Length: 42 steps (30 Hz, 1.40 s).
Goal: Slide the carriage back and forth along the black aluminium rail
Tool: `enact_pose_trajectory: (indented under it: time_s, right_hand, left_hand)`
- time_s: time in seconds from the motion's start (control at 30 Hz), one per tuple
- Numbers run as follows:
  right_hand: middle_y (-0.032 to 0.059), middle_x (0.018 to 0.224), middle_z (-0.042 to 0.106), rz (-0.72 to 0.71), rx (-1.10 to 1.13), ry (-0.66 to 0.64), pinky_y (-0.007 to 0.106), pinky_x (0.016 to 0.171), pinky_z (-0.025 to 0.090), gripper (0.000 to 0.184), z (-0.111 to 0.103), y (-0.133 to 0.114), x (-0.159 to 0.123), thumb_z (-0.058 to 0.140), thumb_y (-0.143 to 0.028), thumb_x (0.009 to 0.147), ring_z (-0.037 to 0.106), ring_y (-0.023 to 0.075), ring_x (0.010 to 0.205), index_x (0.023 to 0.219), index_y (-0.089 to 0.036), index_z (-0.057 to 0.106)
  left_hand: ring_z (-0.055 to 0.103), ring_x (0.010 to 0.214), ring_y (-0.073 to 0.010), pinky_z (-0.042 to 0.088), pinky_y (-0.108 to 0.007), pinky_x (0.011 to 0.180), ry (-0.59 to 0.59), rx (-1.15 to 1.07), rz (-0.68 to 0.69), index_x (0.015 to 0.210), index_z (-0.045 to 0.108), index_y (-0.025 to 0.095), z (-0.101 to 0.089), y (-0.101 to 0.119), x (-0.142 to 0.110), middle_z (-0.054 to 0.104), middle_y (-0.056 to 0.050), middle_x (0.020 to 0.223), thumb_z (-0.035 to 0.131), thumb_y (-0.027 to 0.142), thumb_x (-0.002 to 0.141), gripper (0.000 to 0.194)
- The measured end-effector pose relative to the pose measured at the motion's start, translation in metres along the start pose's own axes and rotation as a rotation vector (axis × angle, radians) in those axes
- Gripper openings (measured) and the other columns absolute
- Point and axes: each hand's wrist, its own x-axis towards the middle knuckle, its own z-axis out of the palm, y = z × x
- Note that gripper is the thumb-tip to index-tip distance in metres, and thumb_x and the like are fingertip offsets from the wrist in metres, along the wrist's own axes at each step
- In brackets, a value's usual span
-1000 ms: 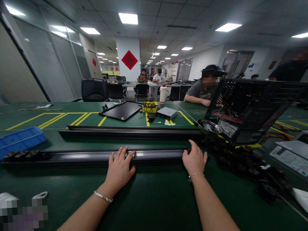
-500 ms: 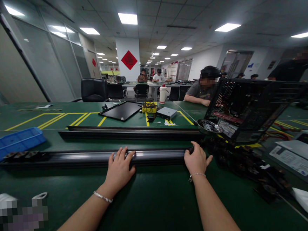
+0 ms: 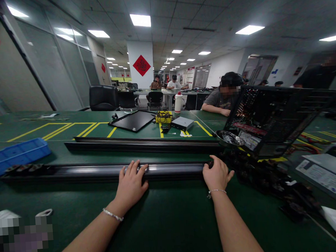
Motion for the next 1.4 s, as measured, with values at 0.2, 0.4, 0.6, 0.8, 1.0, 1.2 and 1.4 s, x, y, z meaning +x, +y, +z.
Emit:
enact_pose_trajectory:
  time_s: [0.2, 0.4, 0.6, 0.8, 1.0, 1.2, 1.4]
  right_hand:
    - [0.0078, 0.126, 0.048, -0.014, 0.015, 0.054, 0.052, 0.099, 0.028, 0.043, -0.001, 0.003, 0.001, 0.047, -0.030, 0.073, 0.038, 0.0285, 0.119, 0.115, -0.025, 0.052]
    - [0.0088, 0.126, 0.046, -0.020, 0.034, 0.079, 0.048, 0.098, 0.029, 0.044, 0.001, 0.006, 0.003, 0.048, -0.028, 0.072, 0.037, 0.0291, 0.120, 0.116, -0.024, 0.052]
    - [0.0094, 0.125, 0.047, 0.002, 0.056, 0.073, 0.045, 0.099, 0.029, 0.044, 0.004, 0.010, 0.007, 0.049, -0.028, 0.072, 0.038, 0.0287, 0.119, 0.115, -0.022, 0.053]
    - [0.0125, 0.119, 0.051, -0.023, 0.047, 0.105, 0.042, 0.101, 0.028, 0.044, 0.005, 0.015, 0.012, 0.048, -0.026, 0.071, 0.039, 0.0286, 0.119, 0.113, -0.018, 0.054]
    - [0.0135, 0.121, 0.051, 0.016, 0.091, 0.112, 0.041, 0.101, 0.027, 0.045, 0.007, 0.024, 0.017, 0.051, -0.028, 0.070, 0.038, 0.0287, 0.120, 0.113, -0.016, 0.054]
    - [0.0153, 0.119, 0.051, 0.067, 0.135, 0.144, 0.041, 0.101, 0.030, 0.049, 0.007, 0.028, 0.018, 0.053, -0.028, 0.070, 0.039, 0.0289, 0.120, 0.117, -0.014, 0.050]
    - [0.0150, 0.123, 0.047, 0.112, 0.184, 0.132, 0.034, 0.100, 0.032, 0.054, 0.003, 0.027, 0.015, 0.053, -0.029, 0.071, 0.039, 0.0261, 0.120, 0.122, -0.013, 0.045]
  left_hand:
    - [0.029, 0.132, -0.0288, 0.020, -0.050, 0.107, -0.017, -0.011, -0.016, 0.128, 0.046, 0.025, 0.000, 0.000, 0.000, 0.043, -0.011, 0.139, 0.052, 0.033, 0.076, 0.053]
    - [0.028, 0.133, -0.0287, 0.019, -0.050, 0.107, -0.029, -0.020, -0.018, 0.128, 0.045, 0.025, 0.000, 0.000, 0.000, 0.042, -0.011, 0.140, 0.053, 0.035, 0.076, 0.054]
    - [0.027, 0.133, -0.0283, 0.018, -0.049, 0.107, -0.026, -0.027, -0.026, 0.130, 0.043, 0.024, -0.001, 0.001, 0.000, 0.040, -0.011, 0.140, 0.053, 0.036, 0.075, 0.057]
    - [0.026, 0.133, -0.0280, 0.018, -0.048, 0.107, -0.036, -0.037, -0.022, 0.131, 0.041, 0.023, -0.001, 0.000, -0.001, 0.040, -0.011, 0.140, 0.052, 0.036, 0.076, 0.058]
    - [0.031, 0.131, -0.0274, 0.019, -0.048, 0.107, 0.011, -0.036, -0.015, 0.129, 0.044, 0.023, 0.002, 0.000, -0.001, 0.042, -0.011, 0.139, 0.052, 0.035, 0.075, 0.056]
    - [0.031, 0.131, -0.0275, 0.020, -0.047, 0.106, 0.037, -0.024, -0.001, 0.128, 0.045, 0.022, 0.004, -0.001, -0.001, 0.043, -0.011, 0.138, 0.050, 0.033, 0.075, 0.054]
    - [0.031, 0.131, -0.0277, 0.020, -0.046, 0.107, 0.021, -0.017, -0.001, 0.128, 0.046, 0.021, 0.003, -0.001, 0.000, 0.044, -0.011, 0.138, 0.050, 0.033, 0.075, 0.054]
